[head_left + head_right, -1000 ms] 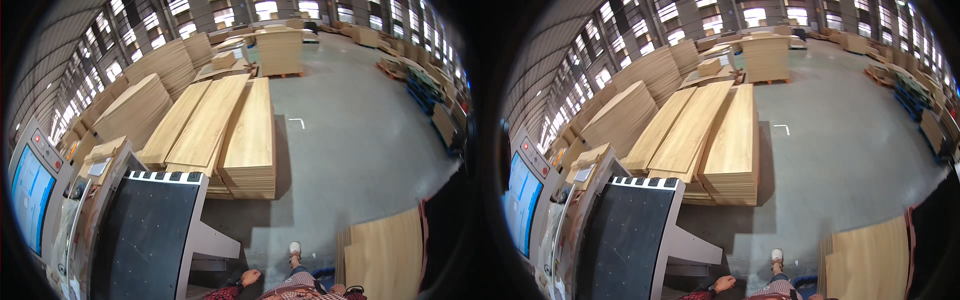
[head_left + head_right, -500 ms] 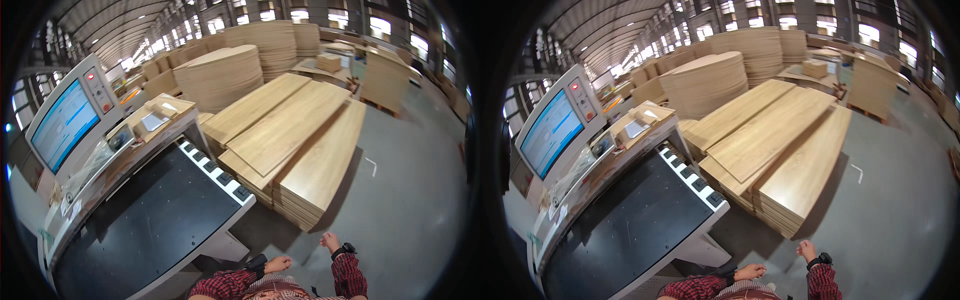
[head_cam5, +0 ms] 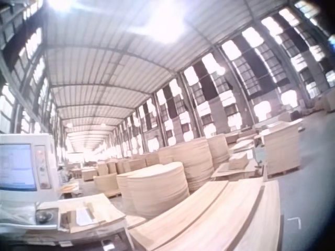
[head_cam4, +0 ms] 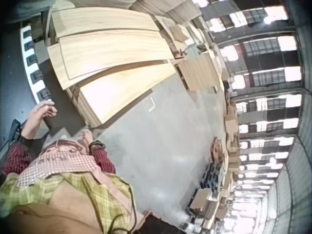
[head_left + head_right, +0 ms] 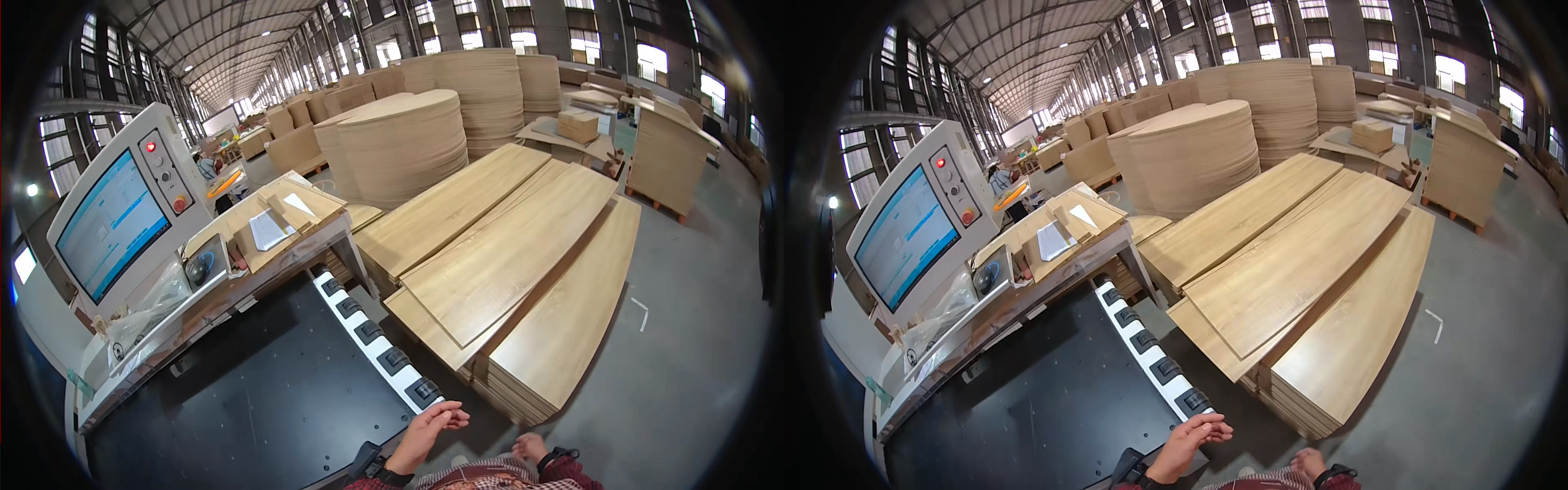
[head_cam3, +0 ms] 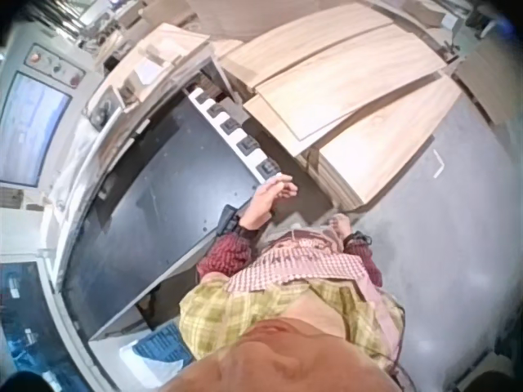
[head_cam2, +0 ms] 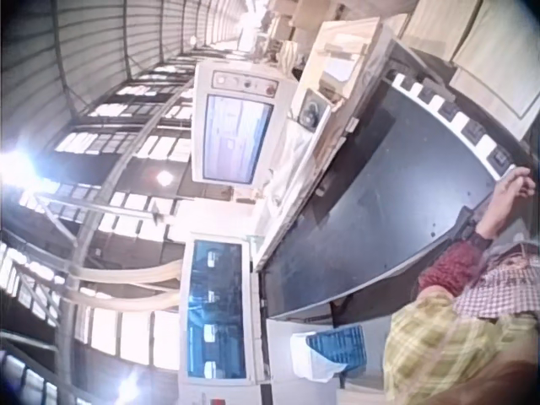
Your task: Placing wood panels onto a machine for processing, then moving them to a stack and cleaning the machine with an air blower.
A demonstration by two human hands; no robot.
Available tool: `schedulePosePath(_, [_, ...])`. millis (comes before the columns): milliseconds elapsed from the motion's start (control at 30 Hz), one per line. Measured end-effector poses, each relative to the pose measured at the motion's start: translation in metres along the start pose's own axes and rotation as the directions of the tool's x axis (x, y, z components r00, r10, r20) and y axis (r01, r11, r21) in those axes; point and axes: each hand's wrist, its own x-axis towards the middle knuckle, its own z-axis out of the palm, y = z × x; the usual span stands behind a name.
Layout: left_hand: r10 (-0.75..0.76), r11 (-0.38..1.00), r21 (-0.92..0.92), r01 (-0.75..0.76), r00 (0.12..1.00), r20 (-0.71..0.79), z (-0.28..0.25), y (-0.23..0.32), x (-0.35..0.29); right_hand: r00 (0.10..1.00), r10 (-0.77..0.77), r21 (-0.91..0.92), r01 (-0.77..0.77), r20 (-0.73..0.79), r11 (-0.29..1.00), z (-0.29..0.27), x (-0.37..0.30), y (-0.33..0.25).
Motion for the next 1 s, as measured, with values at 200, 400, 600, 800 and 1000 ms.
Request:
schedulePosePath(200, [-0.166,0.982,-0.092,0.164,0.986,-0.015,0.036,-0.041,0.019,0.996,-0.083,-0.048,0.082,-0.025,0.995,0.023,0.093,-0.110])
schedulePosePath(400, [-0.346,0.894,-0.341,0.289,0.931,-0.118,0.020,-0.099,0.083,0.948,-0.268,-0.066,0.261,-0.173,0.963,0.065,0.217,-0.218])
schedulePosePath(600, [-0.294,0.952,-0.223,0.209,0.823,-0.486,0.003,-0.164,0.167,0.905,-0.305,-0.118,0.282,-0.297,0.952,0.086,0.288,-0.258])
schedulePosePath(800, [-0.058,0.946,0.153,0.284,0.615,-0.786,-0.010,-0.177,0.226,0.943,-0.232,-0.101,0.213,-0.240,0.972,0.068,0.317,-0.283])
schedulePosePath(1000, [0.077,0.908,0.254,0.333,0.463,-0.883,-0.023,-0.176,0.286,0.940,-0.262,-0.047,0.258,-0.219,0.965,0.057,0.336,-0.312])
